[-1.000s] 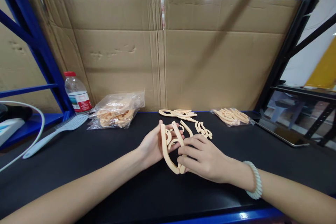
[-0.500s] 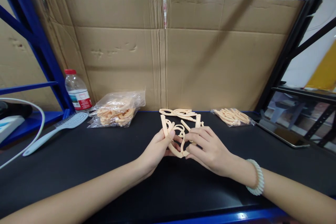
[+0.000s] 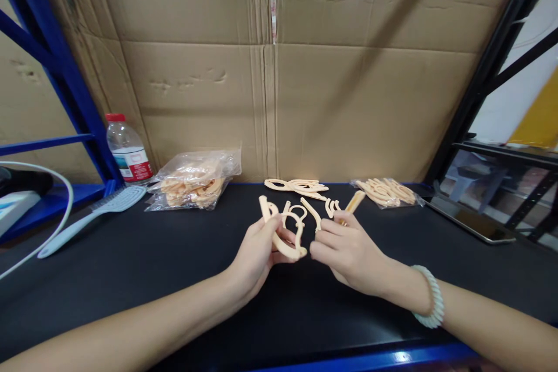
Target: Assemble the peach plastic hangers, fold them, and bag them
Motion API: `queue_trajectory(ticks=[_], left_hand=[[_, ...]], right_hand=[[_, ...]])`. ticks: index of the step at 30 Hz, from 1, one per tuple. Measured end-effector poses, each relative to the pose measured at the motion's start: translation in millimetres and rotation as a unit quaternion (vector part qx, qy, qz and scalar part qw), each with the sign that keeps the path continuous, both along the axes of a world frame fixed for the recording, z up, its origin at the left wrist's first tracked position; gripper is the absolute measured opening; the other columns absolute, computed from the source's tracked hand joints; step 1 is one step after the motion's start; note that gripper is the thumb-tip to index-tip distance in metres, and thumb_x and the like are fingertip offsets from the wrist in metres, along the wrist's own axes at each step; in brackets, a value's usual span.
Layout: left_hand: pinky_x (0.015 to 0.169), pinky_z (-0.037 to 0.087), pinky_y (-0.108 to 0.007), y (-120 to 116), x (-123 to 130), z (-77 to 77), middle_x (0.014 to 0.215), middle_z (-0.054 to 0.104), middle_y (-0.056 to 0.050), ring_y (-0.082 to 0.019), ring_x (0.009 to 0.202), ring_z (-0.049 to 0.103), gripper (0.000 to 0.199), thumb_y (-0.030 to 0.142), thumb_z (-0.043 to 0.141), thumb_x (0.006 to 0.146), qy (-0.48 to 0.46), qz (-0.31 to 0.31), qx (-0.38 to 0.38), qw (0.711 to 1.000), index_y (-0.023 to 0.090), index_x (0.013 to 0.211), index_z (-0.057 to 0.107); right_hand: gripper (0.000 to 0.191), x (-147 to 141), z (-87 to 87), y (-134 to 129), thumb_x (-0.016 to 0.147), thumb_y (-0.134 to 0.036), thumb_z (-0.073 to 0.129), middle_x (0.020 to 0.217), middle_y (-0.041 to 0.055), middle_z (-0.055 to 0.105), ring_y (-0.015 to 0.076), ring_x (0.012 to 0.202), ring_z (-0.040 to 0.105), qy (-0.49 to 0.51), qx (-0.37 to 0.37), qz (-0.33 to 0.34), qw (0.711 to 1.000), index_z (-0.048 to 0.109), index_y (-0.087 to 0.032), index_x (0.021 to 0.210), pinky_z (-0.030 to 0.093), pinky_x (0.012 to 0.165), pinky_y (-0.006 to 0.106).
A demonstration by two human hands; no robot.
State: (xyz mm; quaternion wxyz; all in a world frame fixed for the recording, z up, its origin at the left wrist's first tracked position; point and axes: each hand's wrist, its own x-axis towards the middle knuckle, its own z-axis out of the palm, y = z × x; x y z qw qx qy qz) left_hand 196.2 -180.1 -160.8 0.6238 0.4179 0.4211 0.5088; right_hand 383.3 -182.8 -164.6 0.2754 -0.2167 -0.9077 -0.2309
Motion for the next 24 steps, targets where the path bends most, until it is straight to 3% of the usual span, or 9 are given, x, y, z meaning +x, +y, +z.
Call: queue_trajectory(ticks=[2,7,12,16,20,24], left_hand=[[0.046,0.050,-0.022,5,-2,-0.3,0.055,0.062,-0.002,-0.014,0.048,0.062,0.022,0.020,0.044,0.090,-0.006,0.032,-0.029,0.999,0.014,0.070,0.050],[0.047,0.051,-0.023,12,-5,-3.0,0.056,0.064,-0.003,-0.015,0.050,0.064,0.022,0.022,0.046,0.091,-0.002,0.048,0.009,0.999,0.014,0.071,0.051],[0.049,0.052,-0.024,14,-6,-6.9,0.057,0.064,-0.003,-0.015,0.051,0.065,0.023,0.021,0.046,0.091,-0.004,0.055,-0.002,0.998,0.013,0.071,0.052],[0.048,0.052,-0.023,17,-8,-9.0,0.056,0.064,-0.002,-0.015,0.049,0.065,0.020,0.022,0.048,0.090,-0.014,0.070,-0.001,0.997,0.013,0.072,0.054],[0.046,0.052,-0.023,18,-8,-8.5,0.056,0.064,-0.002,-0.015,0.048,0.065,0.021,0.024,0.050,0.089,-0.015,0.073,-0.002,0.997,0.014,0.071,0.053],[0.045,0.051,-0.021,17,-7,-7.0,0.056,0.064,-0.003,-0.014,0.047,0.064,0.024,0.022,0.049,0.090,-0.008,0.070,-0.007,0.997,0.013,0.068,0.052]], right_hand=[[0.026,4,2.9,3,0.089,-0.004,0.036,0.063,-0.0020,0.055,0.0129,0.064,0.046,0.013,0.018,0.021,1.000,0.051,-0.019,0.075,0.030,0.078,0.033],[0.010,28,14.8,26,0.090,-0.011,0.045,0.087,0.0044,0.062,0.0162,0.081,0.053,0.119,-0.129,0.010,0.984,0.051,-0.018,0.089,0.037,0.085,0.036],[0.011,48,18.1,48,0.087,-0.013,0.052,0.103,0.0091,0.059,0.0236,0.110,0.048,0.077,-0.190,-0.027,0.978,0.057,-0.019,0.094,0.038,0.093,0.043],[0.015,47,9.8,53,0.083,-0.004,0.052,0.094,0.0051,0.063,0.0190,0.100,0.052,0.050,-0.222,0.001,0.974,0.057,-0.018,0.082,0.041,0.089,0.038],[0.021,42,2.2,53,0.081,0.002,0.049,0.085,0.0029,0.063,0.0164,0.087,0.053,0.023,-0.243,0.012,0.970,0.059,-0.018,0.082,0.043,0.082,0.034],[0.024,42,0.0,54,0.080,0.003,0.049,0.087,0.0033,0.062,0.0152,0.086,0.055,0.016,-0.269,0.014,0.963,0.061,-0.017,0.084,0.045,0.081,0.031]])
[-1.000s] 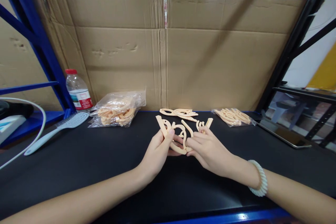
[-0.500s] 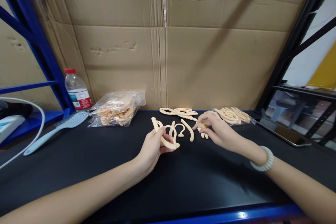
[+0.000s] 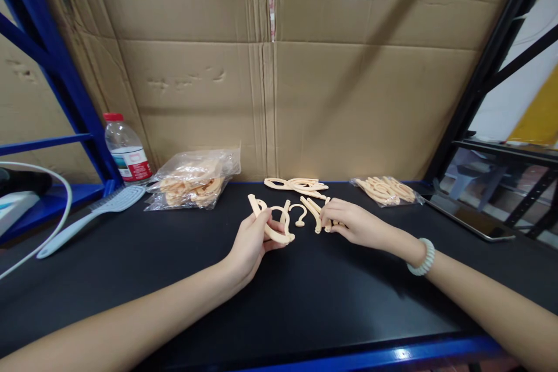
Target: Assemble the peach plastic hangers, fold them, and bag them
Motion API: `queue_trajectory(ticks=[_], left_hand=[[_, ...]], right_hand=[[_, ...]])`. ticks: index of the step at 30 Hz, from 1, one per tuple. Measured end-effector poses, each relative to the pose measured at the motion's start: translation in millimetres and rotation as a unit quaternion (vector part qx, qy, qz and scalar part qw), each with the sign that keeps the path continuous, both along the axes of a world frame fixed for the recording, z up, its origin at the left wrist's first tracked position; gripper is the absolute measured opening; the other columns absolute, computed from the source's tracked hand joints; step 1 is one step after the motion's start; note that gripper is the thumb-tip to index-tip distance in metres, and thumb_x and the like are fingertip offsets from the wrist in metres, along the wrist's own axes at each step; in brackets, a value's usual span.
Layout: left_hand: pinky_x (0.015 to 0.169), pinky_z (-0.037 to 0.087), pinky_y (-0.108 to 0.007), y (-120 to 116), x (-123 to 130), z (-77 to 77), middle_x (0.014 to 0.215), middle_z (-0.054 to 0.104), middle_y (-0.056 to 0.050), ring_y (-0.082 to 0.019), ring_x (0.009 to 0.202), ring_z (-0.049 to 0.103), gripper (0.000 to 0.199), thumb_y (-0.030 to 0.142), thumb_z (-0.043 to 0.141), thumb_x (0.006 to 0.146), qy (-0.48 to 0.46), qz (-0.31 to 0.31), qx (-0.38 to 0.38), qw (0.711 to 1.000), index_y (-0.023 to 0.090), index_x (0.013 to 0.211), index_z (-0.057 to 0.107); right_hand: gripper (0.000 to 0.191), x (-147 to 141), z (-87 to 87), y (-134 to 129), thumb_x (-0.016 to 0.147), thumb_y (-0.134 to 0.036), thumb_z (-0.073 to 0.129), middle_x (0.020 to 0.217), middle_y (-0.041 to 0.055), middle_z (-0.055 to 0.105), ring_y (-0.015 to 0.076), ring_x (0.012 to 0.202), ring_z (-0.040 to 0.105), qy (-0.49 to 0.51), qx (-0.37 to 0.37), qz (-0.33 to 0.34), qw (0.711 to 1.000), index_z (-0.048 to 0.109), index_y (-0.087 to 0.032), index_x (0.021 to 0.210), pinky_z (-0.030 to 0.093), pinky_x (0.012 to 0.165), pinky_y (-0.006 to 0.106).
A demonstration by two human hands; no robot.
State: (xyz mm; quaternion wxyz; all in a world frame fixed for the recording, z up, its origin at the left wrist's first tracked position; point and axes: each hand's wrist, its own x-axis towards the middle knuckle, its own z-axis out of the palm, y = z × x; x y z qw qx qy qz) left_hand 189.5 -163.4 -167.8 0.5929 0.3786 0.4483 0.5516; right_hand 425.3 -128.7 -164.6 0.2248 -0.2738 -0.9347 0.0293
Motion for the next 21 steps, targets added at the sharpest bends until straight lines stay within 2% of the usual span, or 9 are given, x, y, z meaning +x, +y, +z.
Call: queue_trajectory(ticks=[6,11,13,16,18,21], left_hand=[[0.047,0.052,-0.022,0,0,0.4,0.057,0.063,-0.002,-0.014,0.050,0.065,0.023,0.022,0.045,0.092,0.010,-0.005,0.003,1.000,0.013,0.072,0.052],[0.049,0.052,-0.023,1,0,-1.8,0.061,0.064,-0.003,-0.014,0.052,0.064,0.020,0.027,0.052,0.089,0.022,-0.021,0.016,0.999,0.014,0.074,0.053],[0.050,0.053,-0.024,0,0,-2.8,0.064,0.064,-0.002,-0.014,0.053,0.064,0.019,0.031,0.056,0.087,0.032,-0.038,0.032,0.998,0.015,0.079,0.054],[0.048,0.052,-0.025,-2,0,-3.7,0.066,0.064,-0.001,-0.014,0.051,0.063,0.025,0.040,0.058,0.085,0.074,-0.071,0.065,0.993,0.016,0.082,0.053],[0.046,0.049,-0.022,-3,1,-3.9,0.065,0.063,-0.001,-0.013,0.049,0.061,0.030,0.045,0.058,0.083,0.115,-0.093,0.103,0.984,0.015,0.079,0.053],[0.045,0.046,-0.020,-5,1,-4.1,0.064,0.062,0.000,-0.012,0.047,0.060,0.032,0.046,0.059,0.082,0.156,-0.121,0.160,0.967,0.016,0.077,0.053]], right_hand=[[0.028,0,-2.0,1,0.081,0.003,0.047,0.096,0.0050,0.063,0.0151,0.091,0.058,0.020,-0.022,0.001,1.000,0.060,-0.017,0.094,0.046,0.084,0.032],[0.022,0,-7.1,4,0.084,-0.001,0.046,0.088,0.0039,0.064,0.0146,0.082,0.059,0.033,-0.012,-0.028,0.999,0.059,-0.017,0.092,0.049,0.077,0.030],[0.023,-1,-7.0,3,0.085,-0.003,0.045,0.090,0.0054,0.064,0.0161,0.085,0.060,0.042,0.018,-0.040,0.998,0.059,-0.018,0.096,0.050,0.078,0.032],[0.032,-8,-2.2,-7,0.086,-0.004,0.042,0.106,0.0092,0.063,0.0194,0.100,0.057,0.055,0.094,-0.032,0.994,0.057,-0.018,0.109,0.049,0.085,0.038],[0.037,-16,2.7,-20,0.086,-0.002,0.040,0.114,0.0101,0.061,0.0201,0.106,0.054,0.037,0.149,-0.003,0.988,0.056,-0.019,0.115,0.047,0.089,0.040],[0.037,-29,7.8,-40,0.087,-0.001,0.040,0.117,0.0091,0.062,0.0195,0.103,0.052,-0.026,0.205,0.056,0.977,0.056,-0.017,0.117,0.045,0.089,0.038]])
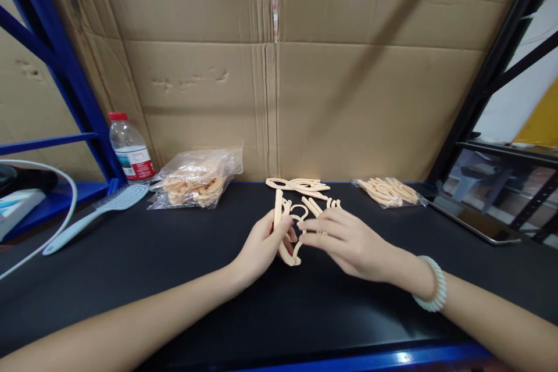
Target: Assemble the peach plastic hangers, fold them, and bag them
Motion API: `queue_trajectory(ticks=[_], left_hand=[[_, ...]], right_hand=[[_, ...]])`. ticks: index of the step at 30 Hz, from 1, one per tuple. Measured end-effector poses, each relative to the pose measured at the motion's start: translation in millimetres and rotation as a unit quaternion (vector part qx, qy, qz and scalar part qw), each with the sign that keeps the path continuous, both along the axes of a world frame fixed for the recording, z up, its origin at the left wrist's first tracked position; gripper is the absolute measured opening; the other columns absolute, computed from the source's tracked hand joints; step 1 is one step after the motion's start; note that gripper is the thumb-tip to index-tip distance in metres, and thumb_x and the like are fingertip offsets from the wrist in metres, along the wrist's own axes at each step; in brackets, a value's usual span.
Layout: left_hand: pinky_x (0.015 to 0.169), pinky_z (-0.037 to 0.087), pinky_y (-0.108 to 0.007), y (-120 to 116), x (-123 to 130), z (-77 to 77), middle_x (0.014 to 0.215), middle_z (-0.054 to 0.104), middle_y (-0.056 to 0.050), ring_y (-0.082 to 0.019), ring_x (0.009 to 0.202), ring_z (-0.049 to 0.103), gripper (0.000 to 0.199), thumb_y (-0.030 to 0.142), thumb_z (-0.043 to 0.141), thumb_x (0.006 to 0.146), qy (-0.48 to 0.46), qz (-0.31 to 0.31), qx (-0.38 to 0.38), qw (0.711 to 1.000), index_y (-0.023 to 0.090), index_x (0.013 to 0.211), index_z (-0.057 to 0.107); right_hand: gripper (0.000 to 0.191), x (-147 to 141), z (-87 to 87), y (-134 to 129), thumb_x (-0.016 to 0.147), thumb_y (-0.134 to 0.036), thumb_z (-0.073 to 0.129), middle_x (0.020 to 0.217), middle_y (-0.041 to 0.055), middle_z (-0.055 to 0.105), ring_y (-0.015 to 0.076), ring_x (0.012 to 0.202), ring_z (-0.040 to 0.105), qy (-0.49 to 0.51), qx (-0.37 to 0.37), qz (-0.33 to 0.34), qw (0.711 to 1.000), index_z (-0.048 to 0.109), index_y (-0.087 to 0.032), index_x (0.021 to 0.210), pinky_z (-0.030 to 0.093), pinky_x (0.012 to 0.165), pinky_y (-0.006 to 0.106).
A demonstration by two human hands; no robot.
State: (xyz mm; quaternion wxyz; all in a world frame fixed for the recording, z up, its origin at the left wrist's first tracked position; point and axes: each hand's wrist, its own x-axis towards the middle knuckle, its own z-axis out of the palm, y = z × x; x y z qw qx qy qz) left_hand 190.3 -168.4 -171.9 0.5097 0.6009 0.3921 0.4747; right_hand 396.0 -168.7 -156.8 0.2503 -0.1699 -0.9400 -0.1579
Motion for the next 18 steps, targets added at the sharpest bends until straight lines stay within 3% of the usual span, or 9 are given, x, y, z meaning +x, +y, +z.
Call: queue_trajectory(ticks=[4,11,15,18], left_hand=[[0.049,0.047,-0.020,-2,1,0.8,0.063,0.062,0.001,-0.012,0.049,0.061,0.025,0.041,0.059,0.084,0.018,-0.013,0.036,0.999,0.017,0.077,0.053],[0.050,0.049,-0.023,0,0,0.0,0.070,0.060,0.002,-0.014,0.048,0.064,0.017,0.035,0.056,0.085,0.059,0.017,0.080,0.995,0.018,0.085,0.051],[0.046,0.048,-0.022,3,-5,-2.9,0.067,0.058,0.003,-0.013,0.047,0.062,0.020,0.038,0.052,0.087,0.135,0.033,0.134,0.981,0.019,0.085,0.051],[0.046,0.044,-0.019,4,-9,-3.1,0.061,0.054,0.005,-0.010,0.047,0.057,0.023,0.036,0.052,0.087,0.218,0.057,0.225,0.948,0.018,0.074,0.050]], right_hand=[[0.029,-9,-0.7,-10,0.091,-0.004,0.038,0.108,0.0084,0.064,0.0195,0.099,0.051,-0.071,0.018,0.016,0.997,0.060,-0.014,0.107,0.043,0.087,0.036],[0.030,-3,-7.1,-2,0.091,-0.005,0.039,0.095,0.0068,0.065,0.0178,0.095,0.052,-0.053,-0.043,0.003,0.998,0.062,-0.017,0.105,0.044,0.085,0.035],[0.026,-6,-9.7,-5,0.088,-0.005,0.044,0.103,0.0087,0.061,0.0173,0.098,0.054,0.054,-0.144,0.015,0.988,0.061,-0.018,0.102,0.047,0.086,0.033],[0.026,-9,-8.2,-10,0.085,-0.008,0.049,0.118,0.0107,0.053,0.0199,0.112,0.051,0.179,-0.228,0.002,0.957,0.061,-0.020,0.104,0.045,0.094,0.037]])
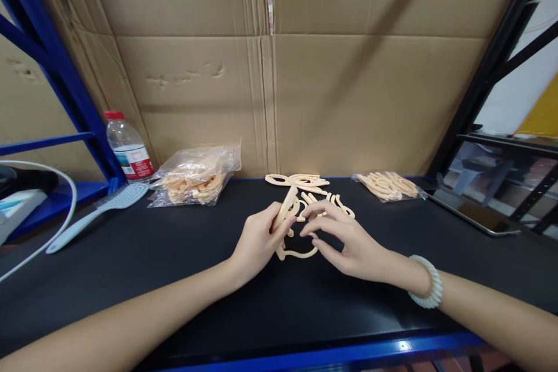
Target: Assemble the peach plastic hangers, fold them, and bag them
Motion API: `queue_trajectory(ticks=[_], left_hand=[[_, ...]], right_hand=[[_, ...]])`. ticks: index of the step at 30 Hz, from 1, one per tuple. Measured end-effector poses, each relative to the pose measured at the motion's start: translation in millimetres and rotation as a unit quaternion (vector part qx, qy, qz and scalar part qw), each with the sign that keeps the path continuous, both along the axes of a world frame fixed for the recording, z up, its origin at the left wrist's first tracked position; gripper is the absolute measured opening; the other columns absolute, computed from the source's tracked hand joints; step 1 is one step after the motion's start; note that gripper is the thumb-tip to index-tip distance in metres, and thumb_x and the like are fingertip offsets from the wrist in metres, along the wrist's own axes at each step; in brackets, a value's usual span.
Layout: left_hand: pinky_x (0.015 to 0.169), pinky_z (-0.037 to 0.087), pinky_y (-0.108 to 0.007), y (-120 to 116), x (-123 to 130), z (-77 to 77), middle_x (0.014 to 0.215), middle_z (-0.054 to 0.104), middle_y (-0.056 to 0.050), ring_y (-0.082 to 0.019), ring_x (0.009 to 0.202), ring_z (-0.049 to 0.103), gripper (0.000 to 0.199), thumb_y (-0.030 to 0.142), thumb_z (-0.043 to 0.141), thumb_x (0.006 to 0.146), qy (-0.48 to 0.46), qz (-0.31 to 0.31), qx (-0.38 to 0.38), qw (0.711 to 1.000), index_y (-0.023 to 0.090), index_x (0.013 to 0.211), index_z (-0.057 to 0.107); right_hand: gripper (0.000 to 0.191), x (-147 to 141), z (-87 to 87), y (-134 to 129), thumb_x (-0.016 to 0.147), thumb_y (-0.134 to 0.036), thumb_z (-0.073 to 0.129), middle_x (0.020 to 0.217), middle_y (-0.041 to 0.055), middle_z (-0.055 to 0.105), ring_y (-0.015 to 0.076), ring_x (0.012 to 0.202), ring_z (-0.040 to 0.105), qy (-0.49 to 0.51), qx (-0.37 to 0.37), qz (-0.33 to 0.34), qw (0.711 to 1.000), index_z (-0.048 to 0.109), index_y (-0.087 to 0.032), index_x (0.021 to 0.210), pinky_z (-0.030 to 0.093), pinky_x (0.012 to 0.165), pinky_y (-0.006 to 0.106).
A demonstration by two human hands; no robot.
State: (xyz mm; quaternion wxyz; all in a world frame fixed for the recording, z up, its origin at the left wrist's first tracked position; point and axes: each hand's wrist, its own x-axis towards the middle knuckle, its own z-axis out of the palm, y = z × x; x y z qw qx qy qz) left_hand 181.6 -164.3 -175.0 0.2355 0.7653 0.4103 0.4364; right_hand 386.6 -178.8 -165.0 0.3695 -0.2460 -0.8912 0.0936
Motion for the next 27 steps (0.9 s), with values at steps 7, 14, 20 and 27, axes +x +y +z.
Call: queue_trajectory(ticks=[7,14,20,27], left_hand=[[0.049,0.041,-0.018,2,-3,-1.8,0.063,0.055,0.004,-0.009,0.051,0.054,0.020,0.033,0.049,0.089,0.079,0.012,0.060,0.995,0.018,0.076,0.052],[0.052,0.043,-0.018,1,-3,-1.6,0.069,0.062,0.003,-0.011,0.054,0.059,0.018,0.036,0.049,0.091,0.085,0.000,0.045,0.995,0.020,0.090,0.055],[0.058,0.044,-0.021,4,-5,-2.9,0.073,0.066,0.002,-0.014,0.063,0.064,0.018,0.033,0.043,0.095,0.131,0.033,0.076,0.988,0.021,0.101,0.054],[0.062,0.045,-0.022,5,-7,-5.6,0.102,0.070,-0.001,-0.016,0.082,0.068,0.023,0.028,0.039,0.097,0.238,0.076,0.195,0.948,0.024,0.116,0.050]], right_hand=[[0.039,0,0.8,3,0.088,-0.017,0.054,0.134,0.0064,0.050,0.0205,0.129,0.042,0.102,-0.207,0.088,0.969,0.055,-0.027,0.125,0.041,0.103,0.039],[0.026,-2,-4.1,11,0.085,-0.025,0.061,0.119,0.0069,0.062,0.0205,0.116,0.055,0.217,-0.273,0.093,0.933,0.064,-0.023,0.111,0.043,0.101,0.040],[0.022,0,1.2,13,0.081,-0.031,0.065,0.101,0.0067,0.064,0.0175,0.091,0.063,0.301,-0.305,0.012,0.903,0.060,-0.020,0.099,0.053,0.079,0.031],[0.030,-2,-3.5,16,0.086,-0.042,0.055,0.080,0.0034,0.064,0.0113,0.061,0.058,0.236,-0.353,-0.033,0.905,0.054,-0.017,0.101,0.047,0.061,0.027]])
